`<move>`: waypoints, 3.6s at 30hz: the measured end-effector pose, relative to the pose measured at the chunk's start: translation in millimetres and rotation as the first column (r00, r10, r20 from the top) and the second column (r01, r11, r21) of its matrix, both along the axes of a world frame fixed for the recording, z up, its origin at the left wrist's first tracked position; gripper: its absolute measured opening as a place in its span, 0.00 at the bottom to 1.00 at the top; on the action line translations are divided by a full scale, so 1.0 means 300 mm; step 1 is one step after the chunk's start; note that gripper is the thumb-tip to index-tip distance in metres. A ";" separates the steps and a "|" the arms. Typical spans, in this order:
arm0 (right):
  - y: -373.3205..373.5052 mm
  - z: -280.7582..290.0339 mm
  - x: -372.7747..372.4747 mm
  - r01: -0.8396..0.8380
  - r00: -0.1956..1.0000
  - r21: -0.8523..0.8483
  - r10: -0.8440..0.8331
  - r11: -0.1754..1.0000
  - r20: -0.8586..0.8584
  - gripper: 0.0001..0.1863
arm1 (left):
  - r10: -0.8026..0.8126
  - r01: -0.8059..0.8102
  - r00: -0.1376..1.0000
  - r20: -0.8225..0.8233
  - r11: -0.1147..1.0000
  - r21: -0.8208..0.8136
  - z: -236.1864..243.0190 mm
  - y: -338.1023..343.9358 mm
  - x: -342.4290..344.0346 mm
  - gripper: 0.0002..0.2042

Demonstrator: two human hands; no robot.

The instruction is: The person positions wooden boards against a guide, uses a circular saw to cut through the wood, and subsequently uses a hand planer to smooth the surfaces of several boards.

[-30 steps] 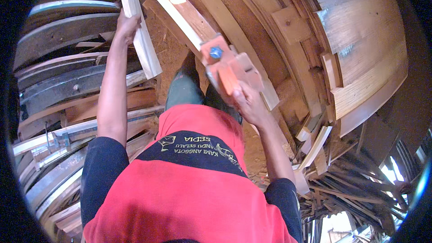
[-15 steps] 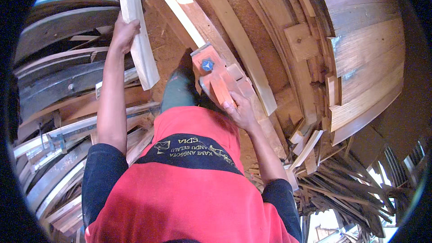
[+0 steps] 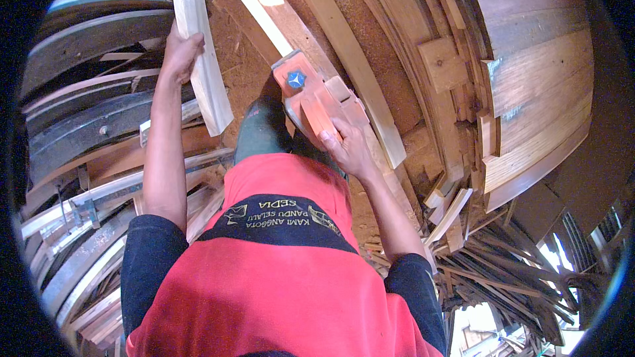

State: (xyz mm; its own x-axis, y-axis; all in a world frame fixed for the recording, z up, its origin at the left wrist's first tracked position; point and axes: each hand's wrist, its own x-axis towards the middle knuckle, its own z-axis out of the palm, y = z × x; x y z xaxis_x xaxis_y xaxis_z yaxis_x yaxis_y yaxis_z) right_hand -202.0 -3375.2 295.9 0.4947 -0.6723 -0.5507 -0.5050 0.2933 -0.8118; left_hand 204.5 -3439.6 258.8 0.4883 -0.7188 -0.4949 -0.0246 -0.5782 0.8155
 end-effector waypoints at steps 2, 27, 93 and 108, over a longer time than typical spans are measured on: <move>-0.015 0.001 0.014 -0.001 1.000 0.013 0.001 1.000 -0.001 0.26 | 0.004 -0.004 1.000 -0.003 1.000 -0.001 -0.002 0.002 0.002 0.28; -0.284 -0.029 0.336 0.052 0.996 -0.135 -0.041 0.989 0.082 0.28 | 0.010 -0.010 1.000 -0.004 1.000 -0.029 -0.008 0.019 0.005 0.31; -1.246 -0.248 1.612 -0.032 0.981 -0.747 0.162 0.664 0.102 0.20 | 0.352 -0.336 0.903 -0.248 0.936 0.104 -0.167 0.278 0.401 0.36; -1.330 -0.169 1.723 0.074 0.997 -0.479 -0.070 0.875 0.026 0.35 | 0.384 -0.368 0.887 -0.255 0.923 0.112 -0.175 0.227 0.473 0.36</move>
State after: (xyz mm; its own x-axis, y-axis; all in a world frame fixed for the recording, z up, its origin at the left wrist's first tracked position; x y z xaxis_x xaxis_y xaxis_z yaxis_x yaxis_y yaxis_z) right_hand 315.0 -3774.3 245.3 0.4377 -0.8867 -0.1489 -0.4909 -0.0969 -0.8658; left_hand 346.5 -3371.6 206.2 0.5597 -0.4733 -0.6802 0.4181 -0.5474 0.7250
